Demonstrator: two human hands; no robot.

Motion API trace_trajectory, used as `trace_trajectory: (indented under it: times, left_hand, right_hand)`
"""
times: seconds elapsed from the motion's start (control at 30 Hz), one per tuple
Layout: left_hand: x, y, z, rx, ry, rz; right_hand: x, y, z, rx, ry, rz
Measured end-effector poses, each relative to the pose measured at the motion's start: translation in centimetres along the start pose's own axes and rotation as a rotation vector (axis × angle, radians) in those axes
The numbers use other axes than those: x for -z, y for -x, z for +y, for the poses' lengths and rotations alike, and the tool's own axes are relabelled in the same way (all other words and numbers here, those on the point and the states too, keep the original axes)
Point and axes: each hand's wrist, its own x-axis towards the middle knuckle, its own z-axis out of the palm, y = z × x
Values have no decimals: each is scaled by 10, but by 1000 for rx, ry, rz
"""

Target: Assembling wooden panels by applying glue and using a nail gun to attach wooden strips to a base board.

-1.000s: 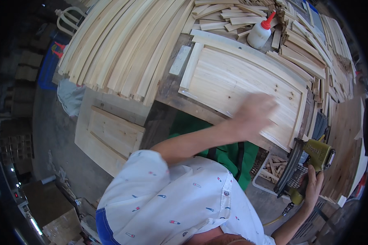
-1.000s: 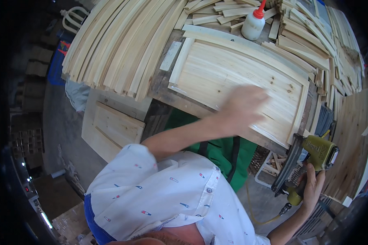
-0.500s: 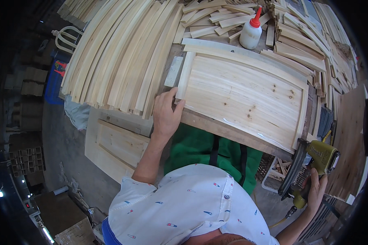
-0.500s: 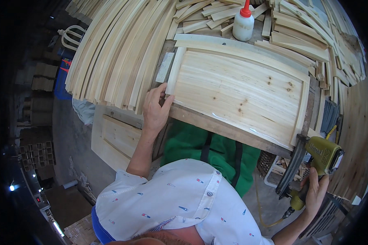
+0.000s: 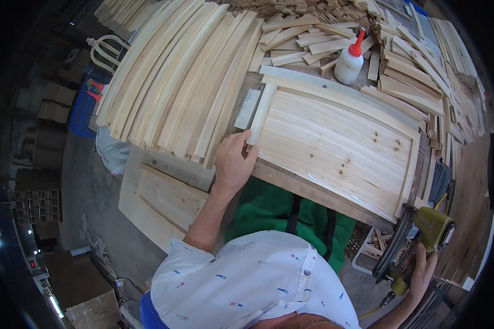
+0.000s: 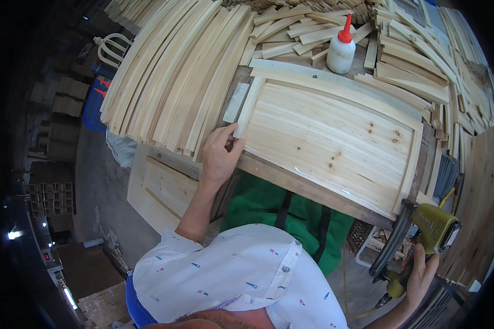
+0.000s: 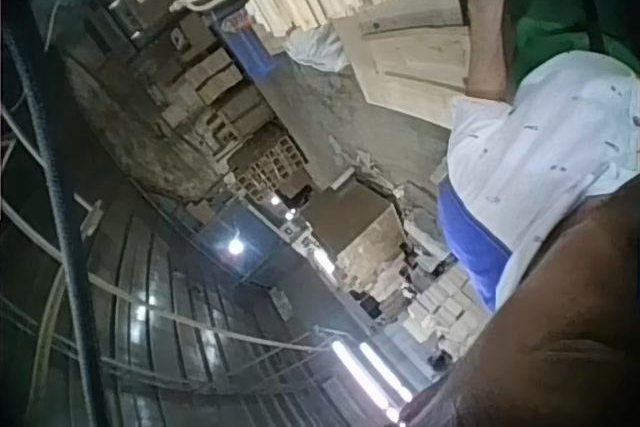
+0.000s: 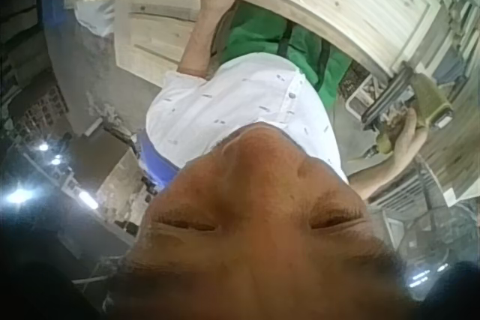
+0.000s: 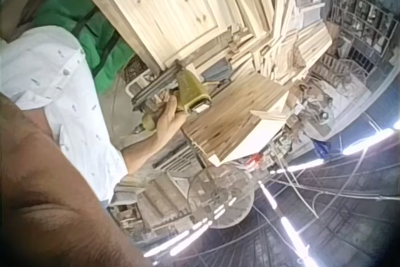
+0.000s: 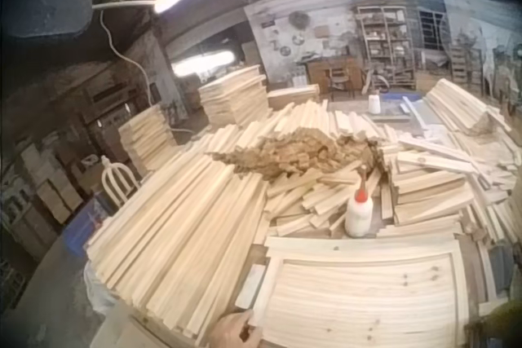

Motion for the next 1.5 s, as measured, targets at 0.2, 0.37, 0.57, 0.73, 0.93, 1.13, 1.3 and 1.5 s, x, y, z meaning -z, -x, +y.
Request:
trace_trajectory:
  times: [0.2,0.37,0.57,0.73,0.93,1.13,1.3,1.5]
  left_hand:
    - [152,98,-37,414,-409,361]
    - [191,139,-36,691,-537,416]
    - [192,140,-44,795,-462,394]
    - [184,126,-38,775,-381,401]
    - [157,87,-43,697,-267,315]
    - [106,73,-32,650,-130,144]
    - [33,60,-37,409,-112,-19]
    - [-52,18,-86,262,-234,-186]
  right_hand:
    - [11,-6,-29,78,63,17]
    - [6,0,-43,146,65,28]
    - [6,16,-37,198,24,47]
    - [23,31,-35,146,29,103]
    - [44,69,-16,64,-45,282]
    - [67,131,8,-110,46,417]
    - [91,238,15,-438,150,549]
    - [91,296,16,-593,165,663]
